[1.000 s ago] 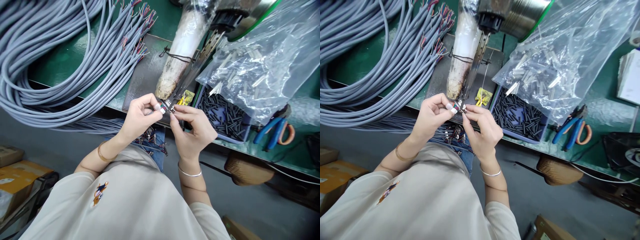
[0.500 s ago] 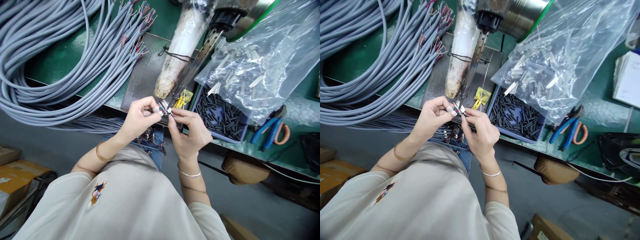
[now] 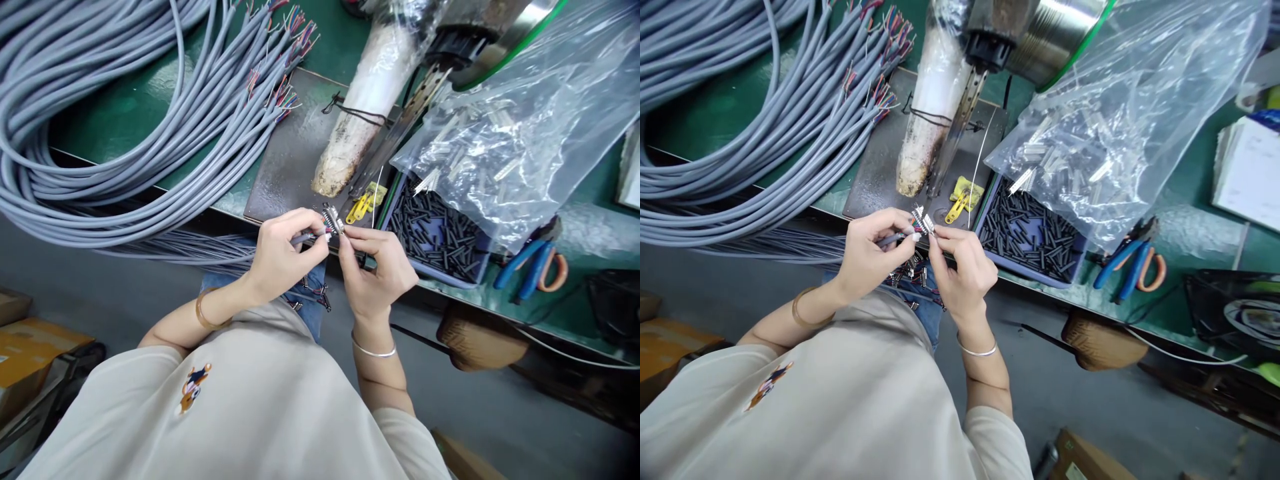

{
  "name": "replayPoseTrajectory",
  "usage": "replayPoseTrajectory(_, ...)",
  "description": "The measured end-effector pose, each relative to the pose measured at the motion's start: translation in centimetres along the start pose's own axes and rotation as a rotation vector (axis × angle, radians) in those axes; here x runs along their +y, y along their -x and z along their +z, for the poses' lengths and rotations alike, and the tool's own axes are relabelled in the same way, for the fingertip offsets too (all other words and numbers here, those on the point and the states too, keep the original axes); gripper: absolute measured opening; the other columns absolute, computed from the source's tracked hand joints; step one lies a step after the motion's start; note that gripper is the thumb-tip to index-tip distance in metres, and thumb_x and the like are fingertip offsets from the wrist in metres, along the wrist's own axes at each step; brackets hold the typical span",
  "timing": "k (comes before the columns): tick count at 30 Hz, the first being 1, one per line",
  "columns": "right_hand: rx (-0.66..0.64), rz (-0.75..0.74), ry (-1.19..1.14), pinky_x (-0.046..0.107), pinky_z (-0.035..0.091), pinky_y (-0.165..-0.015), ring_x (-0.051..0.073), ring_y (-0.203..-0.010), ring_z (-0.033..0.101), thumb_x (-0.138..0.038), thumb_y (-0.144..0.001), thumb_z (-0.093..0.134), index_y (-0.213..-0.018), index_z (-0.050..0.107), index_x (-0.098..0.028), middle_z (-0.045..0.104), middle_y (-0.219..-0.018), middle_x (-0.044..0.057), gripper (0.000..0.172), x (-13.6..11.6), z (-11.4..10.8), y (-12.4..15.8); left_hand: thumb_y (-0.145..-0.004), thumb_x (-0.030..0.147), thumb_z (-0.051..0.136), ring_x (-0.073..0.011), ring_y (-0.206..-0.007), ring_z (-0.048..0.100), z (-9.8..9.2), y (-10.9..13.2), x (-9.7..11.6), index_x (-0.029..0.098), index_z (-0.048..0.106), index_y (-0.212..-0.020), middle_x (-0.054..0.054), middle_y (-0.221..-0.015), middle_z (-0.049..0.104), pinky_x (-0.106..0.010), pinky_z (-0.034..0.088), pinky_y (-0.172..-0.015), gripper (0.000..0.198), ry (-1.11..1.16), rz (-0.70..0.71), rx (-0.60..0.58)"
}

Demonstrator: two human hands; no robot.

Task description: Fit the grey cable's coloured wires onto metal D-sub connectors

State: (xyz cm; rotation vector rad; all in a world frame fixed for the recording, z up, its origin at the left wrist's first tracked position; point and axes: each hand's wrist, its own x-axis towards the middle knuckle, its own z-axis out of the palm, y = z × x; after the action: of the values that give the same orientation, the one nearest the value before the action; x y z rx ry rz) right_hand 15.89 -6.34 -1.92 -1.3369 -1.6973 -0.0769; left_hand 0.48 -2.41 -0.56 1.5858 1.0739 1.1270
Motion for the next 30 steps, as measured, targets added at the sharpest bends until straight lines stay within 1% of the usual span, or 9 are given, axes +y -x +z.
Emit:
replayPoseTrajectory(9,0.004,0.0,-0.011,0.023,0.06,-0.073,0.012,-0.081,0.076,-0.008,-0.084,0.075,-0.09,0.065,-0.021,0.079,-0.092,0.0,0.018,-0.1,-0.3,1.5,-0.082,0.007,0.062,-0.004,-0.053,0.044,0.0,1.4,-0.2,0.016,0.06,-0.073,-0.001,-0.082,0.069,-0.019,0.036,-0.05,0.013,-0.082,0.128,-0.007)
replayPoseTrajectory(11,0.05,0.038,-0.055,0.024,0.061,-0.072,0.013,-0.078,0.077,-0.008,-0.085,0.075,-0.091,0.065,-0.021,0.079,-0.088,-0.001,0.017,0.0,-0.4,1.7,-0.086,0.01,0.063,-0.0079,-0.063,0.06,-0.6,1.7,-0.3,0.016,0.065,-0.077,-0.003,-0.087,0.074,-0.02,0.046,-0.058,0.011,-0.046,0.08,-0.157)
replayPoseTrajectory(14,0.178,0.106,-0.132,0.028,0.063,-0.07,0.015,-0.076,0.077,-0.01,-0.088,0.072,-0.092,0.066,-0.021,0.078,-0.084,-0.002,0.013,0.4,-0.8,1.9,-0.09,0.026,0.069,-0.02,-0.108,0.074,-3.1,2.8,-1.5,0.02,0.076,-0.101,-0.007,-0.115,0.079,-0.03,0.056,-0.096,0.014,-0.101,0.054,-0.629)
replayPoseTrajectory(16,0.258,0.127,-0.156,0.029,0.064,-0.068,0.015,-0.074,0.077,-0.012,-0.089,0.072,-0.091,0.066,-0.02,0.078,-0.082,-0.002,0.011,0.8,-1.1,2.1,-0.088,0.042,0.075,-0.0279,-0.139,0.06,-5.9,4.1,-3.2,0.024,0.07,-0.13,-0.011,-0.144,0.067,-0.041,0.045,-0.118,0.046,-0.288,0.005,-0.873)
replayPoseTrajectory(18,0.303,0.133,-0.148,0.029,0.064,-0.066,0.016,-0.071,0.077,-0.014,-0.089,0.072,-0.09,0.066,-0.02,0.077,-0.08,-0.002,0.009,1.1,-1.4,2.3,-0.086,0.045,0.075,-0.031,-0.155,0.04,-9.1,5.7,-5.5,0.023,0.047,-0.155,-0.015,-0.162,0.048,-0.049,0.032,-0.127,0.077,-0.563,-0.105,-0.983)
replayPoseTrajectory(21,0.304,0.156,-0.133,0.029,0.063,-0.067,0.016,-0.072,0.077,-0.015,-0.088,0.073,-0.087,0.066,-0.02,0.076,-0.078,-0.002,0.009,1.3,-1.6,2.7,-0.073,0.029,0.086,-0.0411,-0.162,0.015,-13.5,8.1,-9.6,0.01,0.023,-0.165,-0.03,-0.17,0.017,-0.059,0.017,-0.13,0.113,-1.065,-0.249,-0.938)
replayPoseTrajectory(23,0.286,0.176,-0.151,0.03,0.063,-0.067,0.016,-0.073,0.077,-0.014,-0.087,0.074,-0.087,0.066,-0.02,0.076,-0.08,-0.001,0.01,1.2,-1.5,2.9,-0.071,0.015,0.081,-0.0425,-0.162,0.012,-15.0,9.0,-11.9,0.009,0.022,-0.165,-0.031,-0.171,0.009,-0.06,0.01,-0.13,0.111,-1.249,-0.226,-0.945)
replayPoseTrajectory(27,0.273,0.153,-0.161,0.03,0.064,-0.067,0.017,-0.072,0.077,-0.014,-0.086,0.075,-0.086,0.066,-0.02,0.077,-0.08,-0.001,0.01,0.4,-1.2,2.9,-0.078,0.004,0.065,-0.0434,-0.162,0.014,-14.5,8.4,-14.7,0.017,0.021,-0.166,-0.029,-0.172,0.012,-0.062,0.009,-0.128,0.099,-1.275,-0.174,-0.93)
replayPoseTrajectory(30,0.293,0.146,-0.124,0.031,0.063,-0.067,0.017,-0.07,0.077,-0.016,-0.086,0.075,-0.084,0.067,-0.02,0.076,-0.078,-0.001,0.009,-0.3,-1.3,2.8,-0.08,0.003,0.061,-0.0441,-0.151,0.039,-13.4,7.1,-15.3,0.024,0.021,-0.166,-0.027,-0.165,0.035,-0.061,0.023,-0.123,0.097,-1.249,-0.246,-0.943)
